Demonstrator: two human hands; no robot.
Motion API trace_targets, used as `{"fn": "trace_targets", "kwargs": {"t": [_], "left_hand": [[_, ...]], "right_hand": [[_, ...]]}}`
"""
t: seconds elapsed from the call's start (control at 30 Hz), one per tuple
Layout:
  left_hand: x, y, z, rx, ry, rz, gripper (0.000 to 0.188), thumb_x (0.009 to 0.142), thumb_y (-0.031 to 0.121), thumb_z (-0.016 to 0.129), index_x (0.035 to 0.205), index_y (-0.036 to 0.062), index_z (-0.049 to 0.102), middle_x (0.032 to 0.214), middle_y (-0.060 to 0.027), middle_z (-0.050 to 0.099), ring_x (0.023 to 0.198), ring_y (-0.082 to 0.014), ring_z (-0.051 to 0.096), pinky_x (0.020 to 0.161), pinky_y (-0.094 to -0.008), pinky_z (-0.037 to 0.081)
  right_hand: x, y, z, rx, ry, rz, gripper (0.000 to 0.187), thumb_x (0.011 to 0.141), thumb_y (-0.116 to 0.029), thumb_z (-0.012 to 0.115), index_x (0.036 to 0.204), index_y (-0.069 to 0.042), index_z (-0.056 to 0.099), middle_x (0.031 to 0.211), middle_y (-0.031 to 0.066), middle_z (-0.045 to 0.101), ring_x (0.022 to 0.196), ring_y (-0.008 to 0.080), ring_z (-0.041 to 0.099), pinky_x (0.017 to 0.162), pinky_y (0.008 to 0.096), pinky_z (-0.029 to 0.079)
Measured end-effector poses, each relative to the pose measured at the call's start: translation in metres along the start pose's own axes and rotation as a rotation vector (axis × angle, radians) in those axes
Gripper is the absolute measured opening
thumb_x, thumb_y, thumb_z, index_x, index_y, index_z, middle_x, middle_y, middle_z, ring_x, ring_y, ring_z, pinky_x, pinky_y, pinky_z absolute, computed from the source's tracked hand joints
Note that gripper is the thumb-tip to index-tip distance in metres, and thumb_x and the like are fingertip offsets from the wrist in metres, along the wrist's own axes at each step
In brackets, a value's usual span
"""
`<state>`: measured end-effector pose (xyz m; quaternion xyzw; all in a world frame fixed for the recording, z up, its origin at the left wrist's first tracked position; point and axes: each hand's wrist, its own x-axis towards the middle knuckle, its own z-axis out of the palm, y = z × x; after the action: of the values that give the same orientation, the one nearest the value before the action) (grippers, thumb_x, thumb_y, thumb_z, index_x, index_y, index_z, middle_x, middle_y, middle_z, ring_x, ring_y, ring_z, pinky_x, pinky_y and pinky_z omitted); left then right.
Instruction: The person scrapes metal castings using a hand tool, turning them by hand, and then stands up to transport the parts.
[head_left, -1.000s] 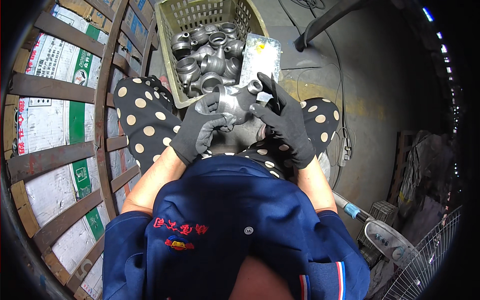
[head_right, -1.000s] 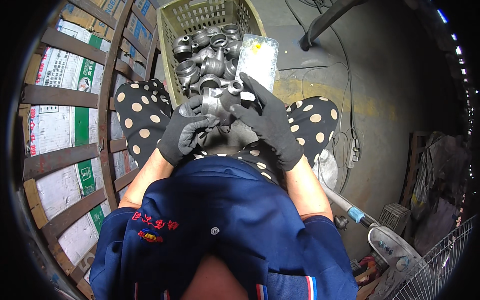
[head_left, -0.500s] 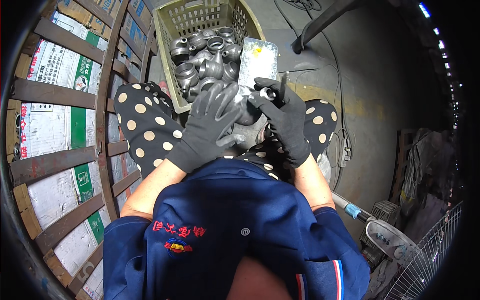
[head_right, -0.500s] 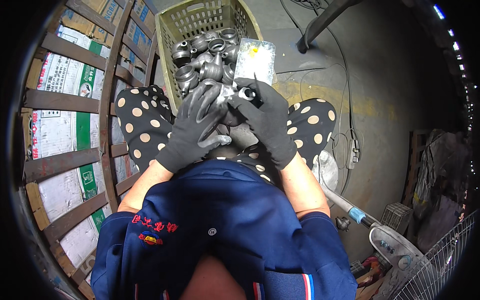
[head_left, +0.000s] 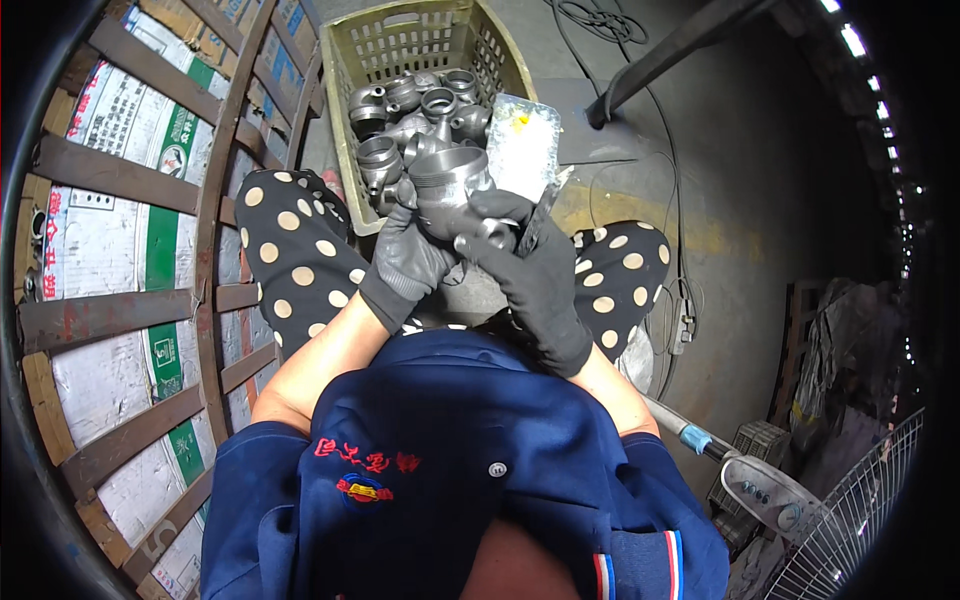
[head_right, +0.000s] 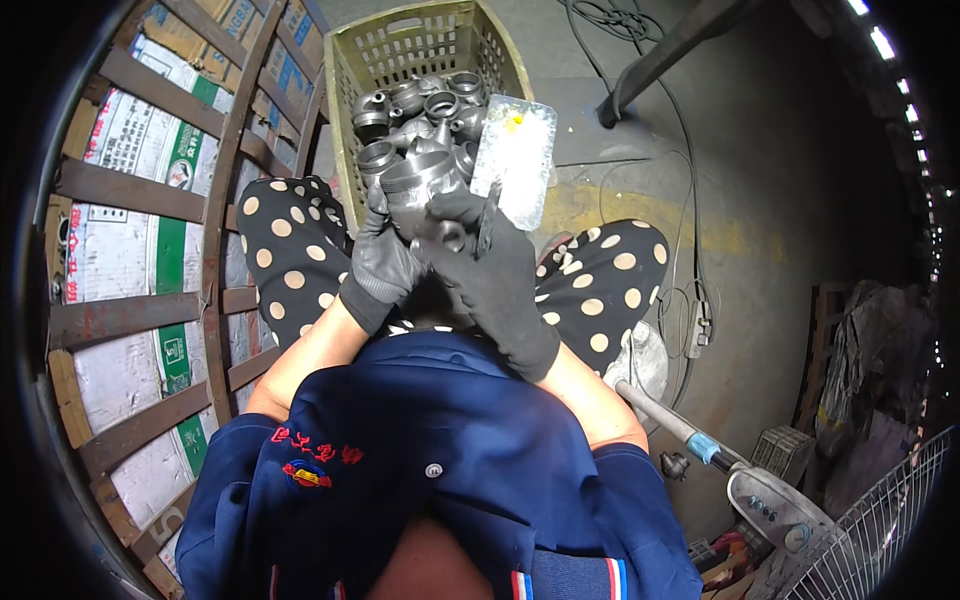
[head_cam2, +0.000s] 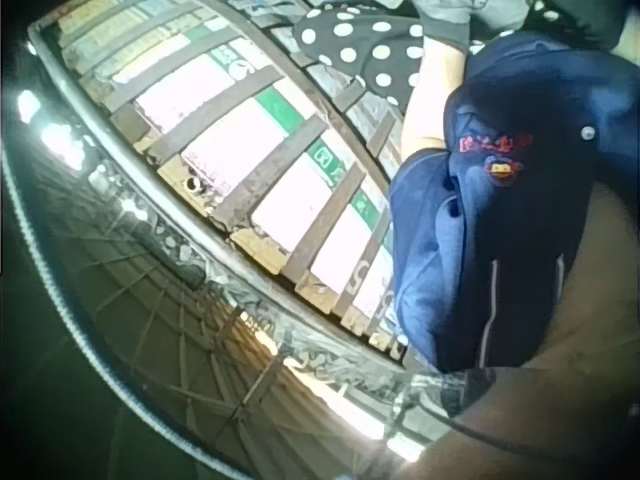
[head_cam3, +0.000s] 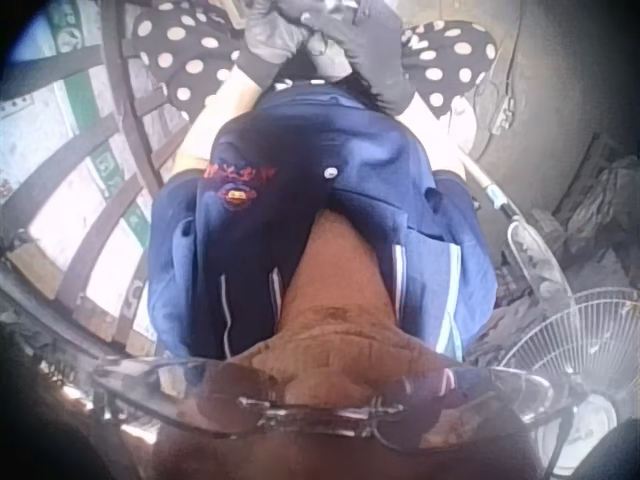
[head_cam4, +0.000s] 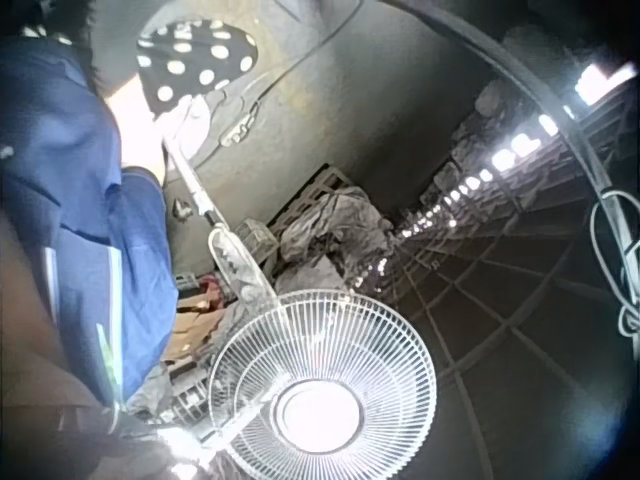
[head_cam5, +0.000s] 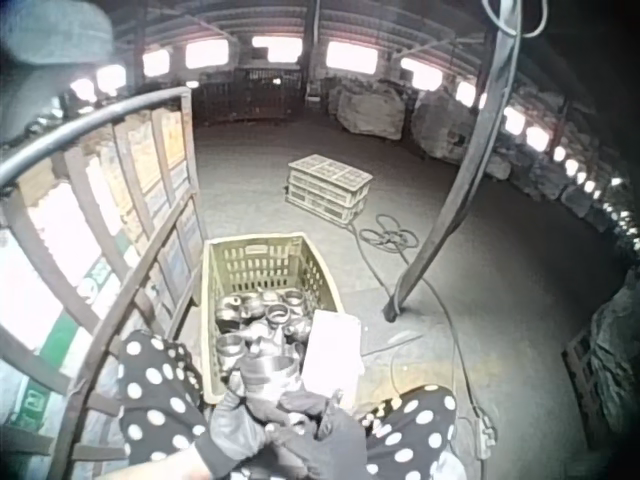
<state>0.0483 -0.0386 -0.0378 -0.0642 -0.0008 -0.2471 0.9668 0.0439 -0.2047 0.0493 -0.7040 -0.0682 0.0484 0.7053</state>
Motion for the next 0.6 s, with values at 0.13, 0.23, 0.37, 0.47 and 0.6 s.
{"fn": "trace_targets", "kwargs": {"t": [0.13,0.23,0.37,0.47,0.6], "left_hand": [[-0.003,0.007,0.020,0.051,0.231,0.216,0.076,0.088,0.052,0.061,0.142,0.0046,0.035,0.137,-0.0197,0.047,0.117,-0.0387,0.055,0.092,-0.0548,0.050],[-0.007,0.018,0.013,0.094,0.192,0.169,0.077,0.088,0.063,0.053,0.139,0.0076,0.039,0.133,-0.0192,0.050,0.109,-0.0364,0.060,0.081,-0.0517,0.056],[-0.015,0.027,0.018,0.094,0.183,0.108,0.080,0.088,0.071,0.043,0.137,0.0082,0.041,0.126,-0.0196,0.053,0.104,-0.0359,0.062,0.078,-0.0547,0.057],[-0.019,0.029,0.015,0.112,0.369,0.194,0.081,0.088,0.072,0.041,0.138,0.0084,0.038,0.124,-0.0209,0.053,0.104,-0.0385,0.061,0.080,-0.0571,0.057],[-0.020,0.026,0.021,0.083,0.310,0.151,0.080,0.089,0.072,0.039,0.139,0.0090,0.037,0.125,-0.0208,0.053,0.104,-0.0383,0.062,0.081,-0.0578,0.057]], "right_hand": [[0.001,-0.019,-0.016,0.167,-0.086,0.399,0.043,0.085,-0.020,0.069,0.123,-0.002,0.058,0.091,0.0032,0.063,0.061,0.0023,0.048,0.053,0.0181,0.040],[0.009,0.004,-0.033,0.376,0.054,0.444,0.052,0.091,-0.011,0.058,0.139,0.000,0.041,0.102,0.0075,0.064,0.060,0.0071,0.051,0.051,0.0188,0.042],[0.005,0.028,-0.051,0.298,-0.099,0.628,0.051,0.093,-0.011,0.056,0.140,-0.001,0.040,0.107,0.0080,0.065,0.066,0.0094,0.059,0.056,0.0199,0.048],[0.005,0.005,-0.043,0.149,-0.281,0.565,0.047,0.095,-0.013,0.055,0.139,-0.002,0.044,0.107,0.0085,0.065,0.067,0.0088,0.060,0.056,0.0199,0.049],[0.004,0.001,-0.039,-0.444,-0.407,0.155,0.043,0.096,-0.013,0.052,0.138,-0.003,0.048,0.104,0.0117,0.066,0.078,0.0174,0.062,0.074,0.0289,0.051]]}}
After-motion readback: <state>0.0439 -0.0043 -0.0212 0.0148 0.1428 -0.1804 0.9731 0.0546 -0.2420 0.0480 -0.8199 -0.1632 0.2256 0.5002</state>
